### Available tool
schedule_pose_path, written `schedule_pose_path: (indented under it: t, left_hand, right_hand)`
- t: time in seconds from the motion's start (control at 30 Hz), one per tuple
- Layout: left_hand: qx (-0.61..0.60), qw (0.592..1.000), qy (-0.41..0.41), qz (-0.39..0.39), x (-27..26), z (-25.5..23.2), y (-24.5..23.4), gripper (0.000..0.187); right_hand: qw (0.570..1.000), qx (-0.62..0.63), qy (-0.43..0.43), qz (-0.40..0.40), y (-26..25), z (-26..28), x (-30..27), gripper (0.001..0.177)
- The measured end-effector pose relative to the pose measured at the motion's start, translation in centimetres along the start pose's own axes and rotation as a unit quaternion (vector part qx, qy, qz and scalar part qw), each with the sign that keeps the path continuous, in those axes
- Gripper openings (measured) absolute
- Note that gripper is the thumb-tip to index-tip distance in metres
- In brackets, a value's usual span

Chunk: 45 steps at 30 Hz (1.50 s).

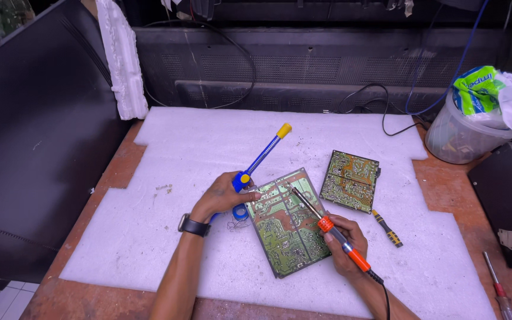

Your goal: The person uses a soldering iron and a desoldering pump to work on a green circuit board placed on a white foam mat. They repeatedly apply the soldering iron to the board's surface and use the pump to remove material, while a second circuit board rests nearby.

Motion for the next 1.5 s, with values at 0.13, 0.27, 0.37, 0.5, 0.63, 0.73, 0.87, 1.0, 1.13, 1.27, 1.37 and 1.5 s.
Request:
schedule_pose_path:
  t: [0.13,0.27,0.37,0.5,0.63,0.73,0.87,1.0,1.13,1.27,1.37,1.5]
  left_hand:
    - [-0.060,0.997,0.046,-0.013,-0.9,-1.0,-0.8,0.026]
    - [-0.073,0.994,0.077,-0.017,-1.3,-1.9,-1.0,0.025]
    - [-0.062,0.995,0.081,-0.022,-1.4,-2.1,-0.8,0.025]
    - [-0.063,0.994,0.088,-0.026,-1.1,-2.0,-0.8,0.025]
    - [-0.063,0.993,0.095,-0.022,-1.0,-1.9,-0.8,0.026]
    - [-0.052,0.994,0.095,-0.021,-0.9,-1.9,-0.8,0.028]
    - [-0.008,0.996,0.079,-0.027,0.1,-1.2,-0.5,0.027]
    - [0.103,0.993,0.041,-0.045,1.4,-0.1,-0.5,0.039]
    - [0.132,0.989,0.026,-0.059,1.9,1.0,-0.5,0.041]
    - [0.149,0.986,0.026,-0.065,0.5,0.4,-0.9,0.036]
    - [0.175,0.982,0.054,-0.042,-2.0,-1.2,-0.2,0.026]
    - [0.265,0.939,0.221,0.014,-4.1,-2.3,2.7,0.030]
  right_hand:
    - [0.997,0.063,-0.034,0.000,-0.3,-0.4,-0.8,0.032]
    - [0.996,0.075,-0.055,0.008,-0.2,0.1,-0.7,0.029]
    - [0.996,0.066,-0.056,0.014,-0.2,0.3,-0.8,0.029]
    - [0.994,0.083,-0.061,0.020,0.0,0.4,-0.6,0.028]
    - [0.994,0.073,-0.073,0.023,0.2,1.0,-0.5,0.028]
    - [0.995,0.050,-0.076,0.039,0.8,2.0,-0.1,0.027]
    - [0.993,-0.029,-0.103,0.056,1.5,3.1,0.3,0.026]
    - [0.991,-0.050,-0.112,0.053,1.8,3.4,0.6,0.025]
    - [0.991,-0.073,-0.107,0.037,1.3,2.6,0.3,0.024]
    - [0.998,-0.052,-0.047,-0.008,-0.1,0.0,0.2,0.030]
    - [0.996,-0.064,-0.014,-0.065,-1.5,-0.2,1.2,0.031]
    - [0.988,-0.016,0.052,-0.147,-2.8,1.2,3.8,0.038]
Point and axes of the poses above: each hand's wrist, its own x-axis towards the middle knuckle, its own y-axis out of the palm, z = x × y, the point moved 7 cm from there along x, towards the middle knuckle, and after that the axes turned 10 degrees about -z, right-handed, at the moved point
